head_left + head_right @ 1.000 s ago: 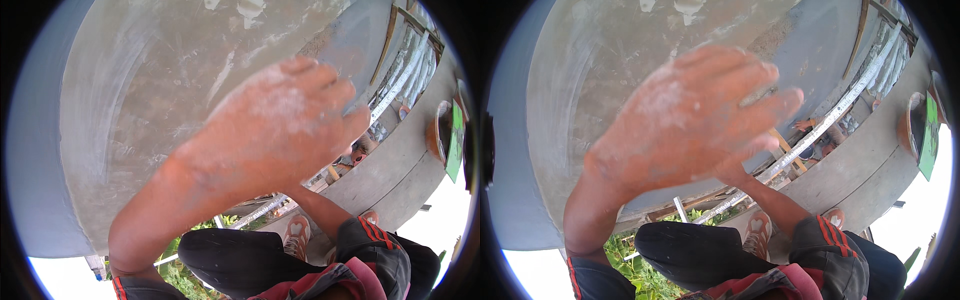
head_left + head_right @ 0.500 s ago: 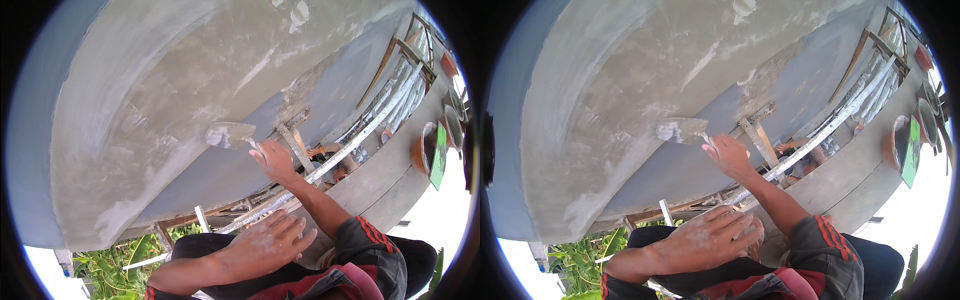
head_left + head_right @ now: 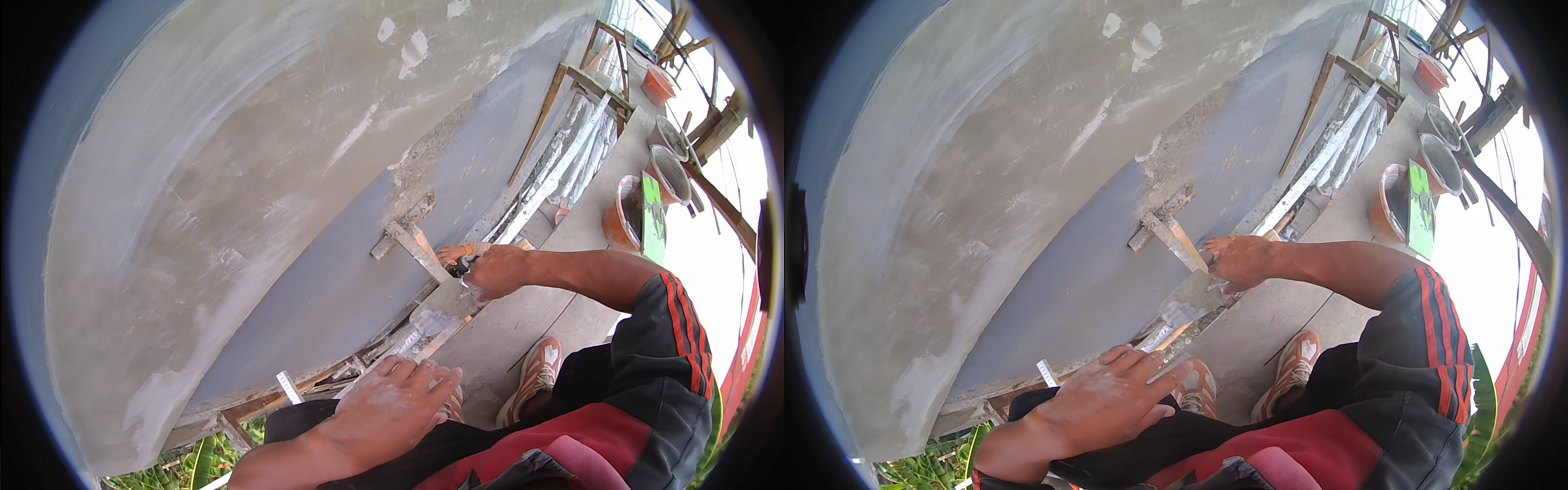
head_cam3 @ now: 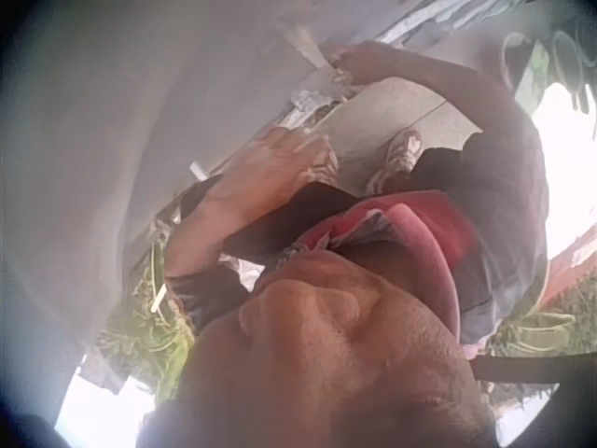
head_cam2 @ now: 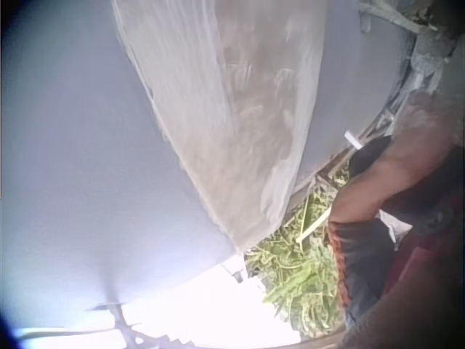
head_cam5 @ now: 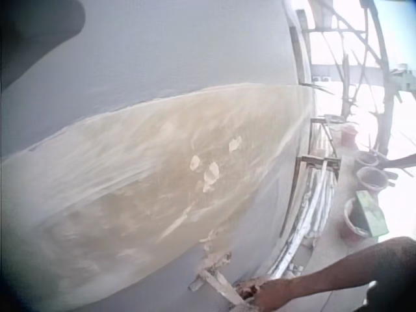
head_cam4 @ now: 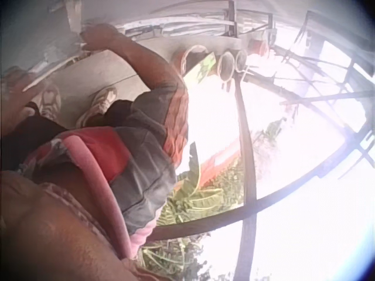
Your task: The person applies cement to a curved wall using a trowel and a hawk. They repeatedly scoop cement from the hawk and spread it onto the wall surface, smoothing it with the trowel. The person occasionally touches the wall with their hand to check the surface.
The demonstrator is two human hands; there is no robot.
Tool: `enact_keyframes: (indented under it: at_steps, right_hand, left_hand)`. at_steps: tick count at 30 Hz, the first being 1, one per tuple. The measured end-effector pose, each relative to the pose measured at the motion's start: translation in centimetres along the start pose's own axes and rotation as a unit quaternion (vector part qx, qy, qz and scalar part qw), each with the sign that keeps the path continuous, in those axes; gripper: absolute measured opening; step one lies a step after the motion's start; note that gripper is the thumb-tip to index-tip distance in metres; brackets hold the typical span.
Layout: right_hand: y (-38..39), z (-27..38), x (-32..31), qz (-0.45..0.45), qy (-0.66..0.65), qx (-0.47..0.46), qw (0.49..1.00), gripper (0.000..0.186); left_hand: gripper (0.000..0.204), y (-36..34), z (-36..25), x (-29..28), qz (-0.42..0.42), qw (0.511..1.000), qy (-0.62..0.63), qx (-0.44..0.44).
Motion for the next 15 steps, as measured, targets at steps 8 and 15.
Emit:
enact_keyframes:
  at_steps: [8, 15]
  right_hand:
    - [11.8, -8.8, 4.5, 0.053, 0.026, 0.174, 0.983, 0.029]
    - [10.3, -10.9, 8.5, 0.054, -0.008, 0.144, 0.988, 0.033]
  left_hand:
    - [0.062, -0.1, 1.0, 0.0, 0.027, 0.999, -0.016, -0.033]
    - [0.062, 0.8, 2.6, 0.7, 0.038, 0.996, -0.014, -0.085]
Point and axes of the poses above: each hand's wrist, its own y-axis away from the middle knuckle, its own x-axis out of the palm, z = x × y, the point moved 10 cm from there along -y, towards the middle knuckle, and after that the axes turned 4 degrees about -y, right-handed, at the moved point
